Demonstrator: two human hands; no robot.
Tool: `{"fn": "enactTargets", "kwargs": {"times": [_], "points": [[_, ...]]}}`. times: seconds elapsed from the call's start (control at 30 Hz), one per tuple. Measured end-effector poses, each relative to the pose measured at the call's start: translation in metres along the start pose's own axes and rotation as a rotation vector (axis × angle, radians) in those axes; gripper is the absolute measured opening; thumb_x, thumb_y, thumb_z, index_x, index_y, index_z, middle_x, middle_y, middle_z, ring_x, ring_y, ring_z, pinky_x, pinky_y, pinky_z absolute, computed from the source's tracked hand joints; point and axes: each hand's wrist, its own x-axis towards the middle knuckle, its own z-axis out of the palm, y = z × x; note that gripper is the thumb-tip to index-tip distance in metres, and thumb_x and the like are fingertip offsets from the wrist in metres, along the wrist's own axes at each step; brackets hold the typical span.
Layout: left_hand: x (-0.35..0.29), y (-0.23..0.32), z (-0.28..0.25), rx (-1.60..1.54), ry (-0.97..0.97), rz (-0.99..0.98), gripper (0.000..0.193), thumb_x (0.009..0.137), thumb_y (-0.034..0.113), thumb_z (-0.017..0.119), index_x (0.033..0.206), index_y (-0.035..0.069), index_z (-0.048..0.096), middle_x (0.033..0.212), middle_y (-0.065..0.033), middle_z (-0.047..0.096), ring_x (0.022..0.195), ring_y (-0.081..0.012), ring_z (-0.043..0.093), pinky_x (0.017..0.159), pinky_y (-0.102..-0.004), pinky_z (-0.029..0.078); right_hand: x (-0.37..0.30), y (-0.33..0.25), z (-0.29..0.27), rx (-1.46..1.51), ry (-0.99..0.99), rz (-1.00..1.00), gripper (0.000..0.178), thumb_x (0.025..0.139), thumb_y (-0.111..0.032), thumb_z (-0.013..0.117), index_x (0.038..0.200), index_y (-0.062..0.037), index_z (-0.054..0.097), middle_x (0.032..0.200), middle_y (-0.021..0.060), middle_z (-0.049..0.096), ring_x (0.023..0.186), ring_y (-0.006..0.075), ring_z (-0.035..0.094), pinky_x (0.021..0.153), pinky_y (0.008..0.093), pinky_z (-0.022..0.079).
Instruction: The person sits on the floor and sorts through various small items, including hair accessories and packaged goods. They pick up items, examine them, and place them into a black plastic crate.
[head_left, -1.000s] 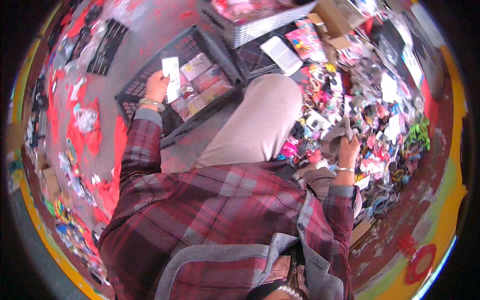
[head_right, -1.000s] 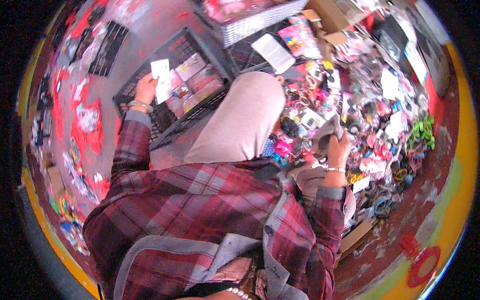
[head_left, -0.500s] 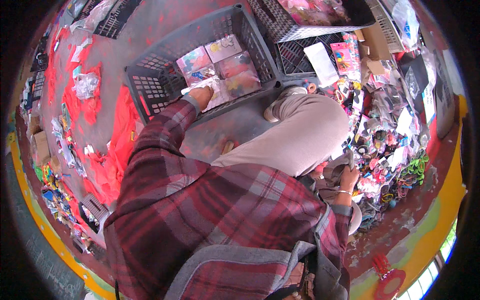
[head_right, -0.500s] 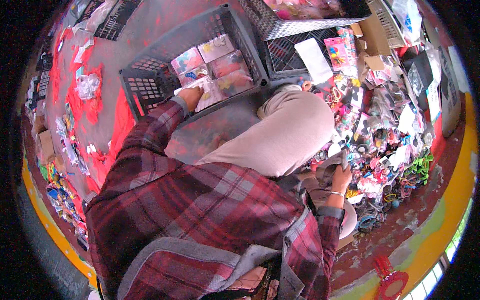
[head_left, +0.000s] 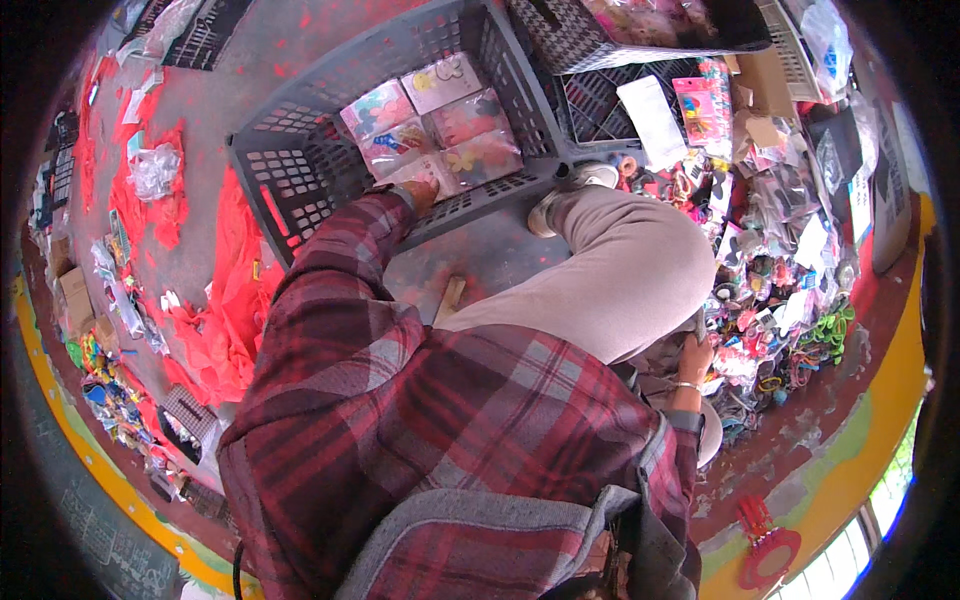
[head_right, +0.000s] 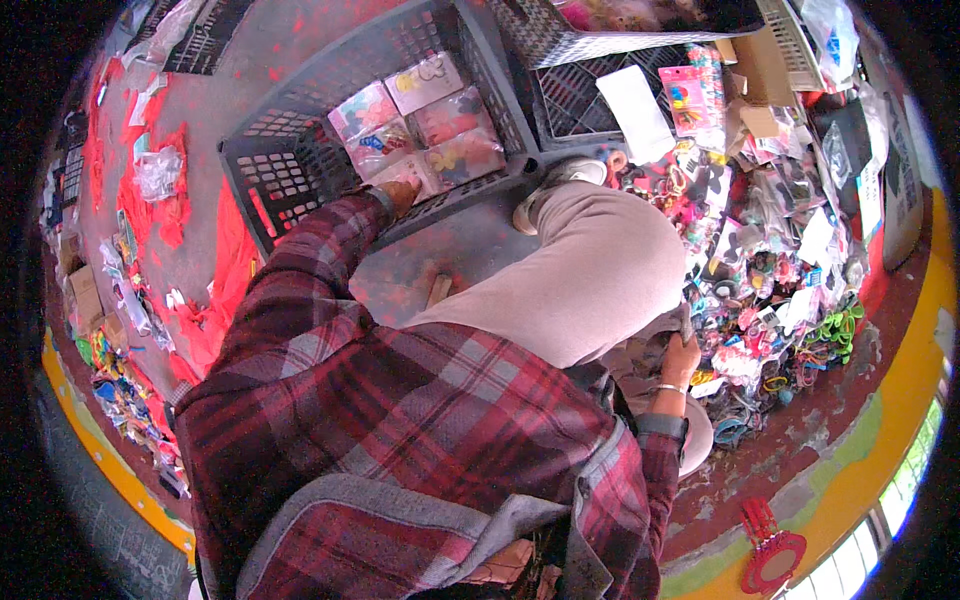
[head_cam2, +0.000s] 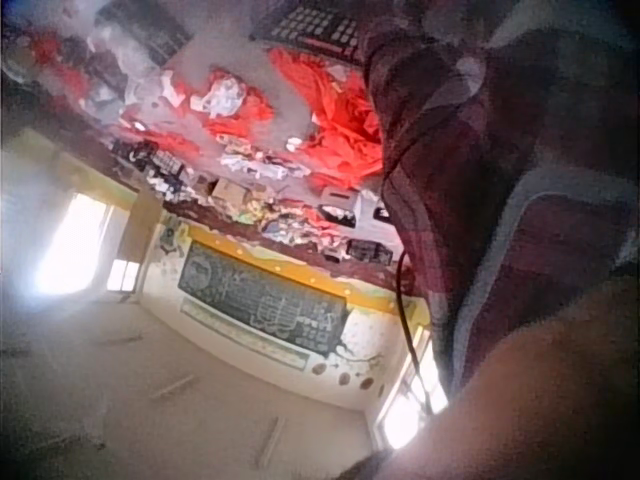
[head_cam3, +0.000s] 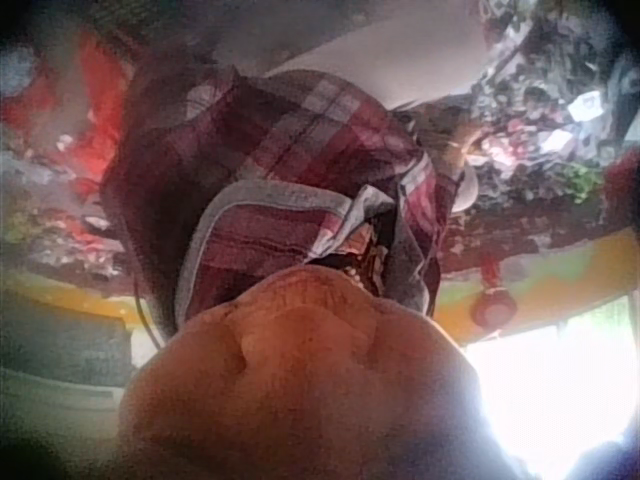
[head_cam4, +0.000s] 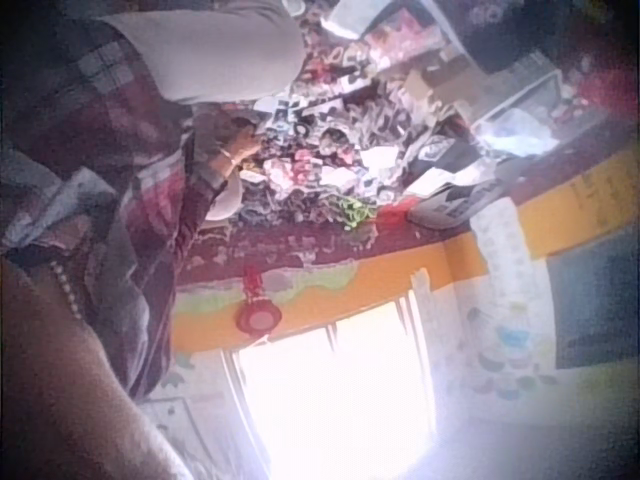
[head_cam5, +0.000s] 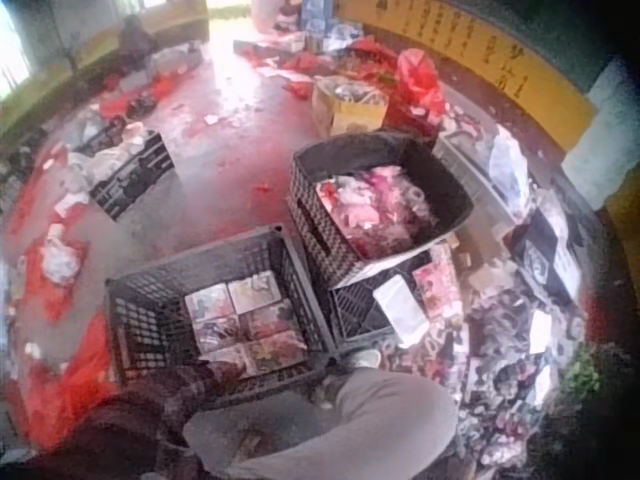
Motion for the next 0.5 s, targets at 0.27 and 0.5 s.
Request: {"fn": "enactTargets", "kwargs": {"times": [0.27,0.5], "points": [[0.004,-0.057,0.027,-0.073,0.307,-0.234,0.025,0.079,0.02,0.049,0.094,0.004,0.062,0.091,-0.0175,0.062,0.085,-0.0329,0.061,0.071,-0.0426,0.049,-0.003,-0.013,-0.002,-0.037,0.006,0.011,0.035,0.073,-0.019,0.052,0.099,0.0019,0.06,0.084,0.025,0.061,0.08,0.0368,0.06,0.071,0.042,0.046],[-0.017,-0.067,0.046,-0.565,0.419,-0.814,0.027,0.078,0.024,0.052,0.094,0.005,0.062,0.097,-0.0175,0.06,0.088,-0.0331,0.06,0.073,-0.042,0.049,0.01,0.006,0.007,-0.035,-0.014,-0.105,0.035,0.071,-0.019,0.053,0.098,0.0016,0.06,0.082,0.0247,0.061,0.079,0.0374,0.06,0.071,0.0422,0.046]]}}
